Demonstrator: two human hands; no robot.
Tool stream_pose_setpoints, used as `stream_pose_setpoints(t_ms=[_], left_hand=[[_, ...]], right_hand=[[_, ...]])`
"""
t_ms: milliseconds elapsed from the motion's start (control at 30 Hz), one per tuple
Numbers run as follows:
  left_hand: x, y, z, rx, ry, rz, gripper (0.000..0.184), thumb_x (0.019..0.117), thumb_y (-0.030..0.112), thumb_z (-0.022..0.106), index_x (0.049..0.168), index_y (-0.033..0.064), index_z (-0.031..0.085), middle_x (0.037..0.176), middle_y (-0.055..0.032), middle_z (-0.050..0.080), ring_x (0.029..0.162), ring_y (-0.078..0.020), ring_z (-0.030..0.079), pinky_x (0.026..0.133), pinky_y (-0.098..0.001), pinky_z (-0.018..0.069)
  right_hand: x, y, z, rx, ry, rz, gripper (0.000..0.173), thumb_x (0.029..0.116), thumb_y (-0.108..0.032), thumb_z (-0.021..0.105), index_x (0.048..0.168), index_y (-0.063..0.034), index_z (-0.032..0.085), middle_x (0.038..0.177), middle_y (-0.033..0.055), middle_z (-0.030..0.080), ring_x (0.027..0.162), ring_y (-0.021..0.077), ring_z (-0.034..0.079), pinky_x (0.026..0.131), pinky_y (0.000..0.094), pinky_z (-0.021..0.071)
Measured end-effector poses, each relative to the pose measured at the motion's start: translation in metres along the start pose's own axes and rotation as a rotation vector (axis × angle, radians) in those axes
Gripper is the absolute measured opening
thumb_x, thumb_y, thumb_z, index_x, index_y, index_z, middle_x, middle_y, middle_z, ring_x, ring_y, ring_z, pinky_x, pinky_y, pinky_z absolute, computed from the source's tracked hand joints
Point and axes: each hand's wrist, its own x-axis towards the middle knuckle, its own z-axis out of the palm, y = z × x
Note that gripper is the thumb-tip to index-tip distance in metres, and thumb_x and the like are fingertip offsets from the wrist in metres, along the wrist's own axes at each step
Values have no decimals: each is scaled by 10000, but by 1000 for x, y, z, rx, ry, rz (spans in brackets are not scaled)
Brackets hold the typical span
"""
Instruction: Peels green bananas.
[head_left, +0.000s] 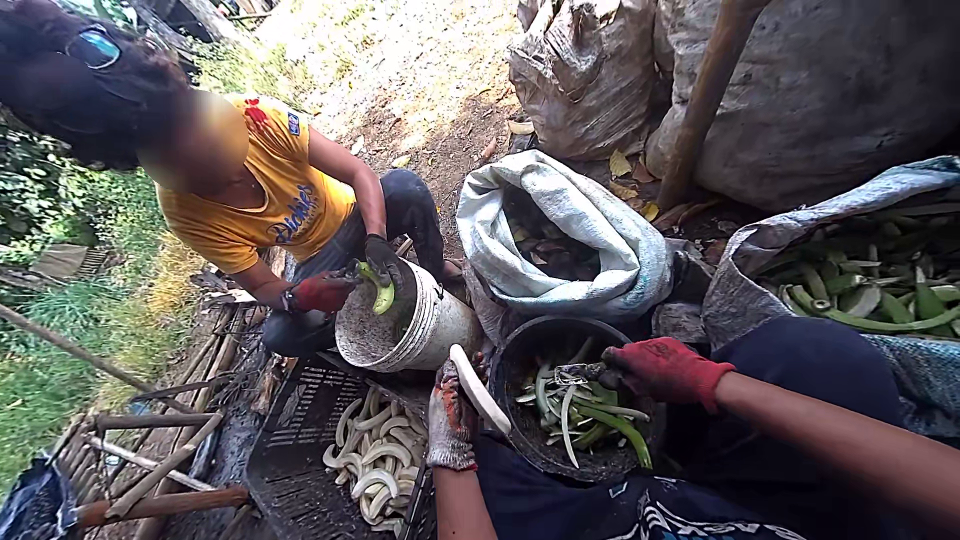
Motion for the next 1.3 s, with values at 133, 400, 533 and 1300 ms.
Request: stream_pose_setpoints(t_ms=[133, 400, 533, 1300], left_hand=[[-1, 57, -67, 179, 285, 317, 361, 1122, 225, 341, 1394, 14, 449, 1187, -120, 663, 1008, -186, 689, 848, -359, 591], [4, 61, -60, 775, 841, 408, 716, 1045, 352, 580, 1577, -12, 268, 1510, -280, 449, 1408, -370, 447, 1169, -503, 344], [37, 15, 2, 626, 435, 479, 575, 1048, 195, 563, 1527, -49, 359, 1465, -251, 510, 1332, -281, 525, 1127, -400, 410], [51, -85, 40, 581, -25, 28, 455, 1046, 183, 518, 1412, -86, 508, 1333, -239, 627, 1179, -249, 667, 1020, -377, 550]], right_hand=[[-3, 21, -20, 79, 103, 52, 388, 1017, -241, 614, 1356, -54, 586, 1179, 260, 680, 1112, 469, 655, 899, 652, 489], [80, 54, -98, 566, 528, 196, 338, 1017, -241, 663, 1249, 0, 611, 1056, 254, 682, 992, 432, 672, 890, 646, 510], [164, 49, -108, 789, 425, 197, 332, 1028, -220, 615, 1274, 4, 610, 1120, 247, 676, 993, 379, 675, 911, 590, 527], [232, 125, -103, 207, 142, 510, 590, 970, -250, 682, 1400, 118, 511, 1437, 355, 527, 1386, 494, 487, 1124, 676, 370]])
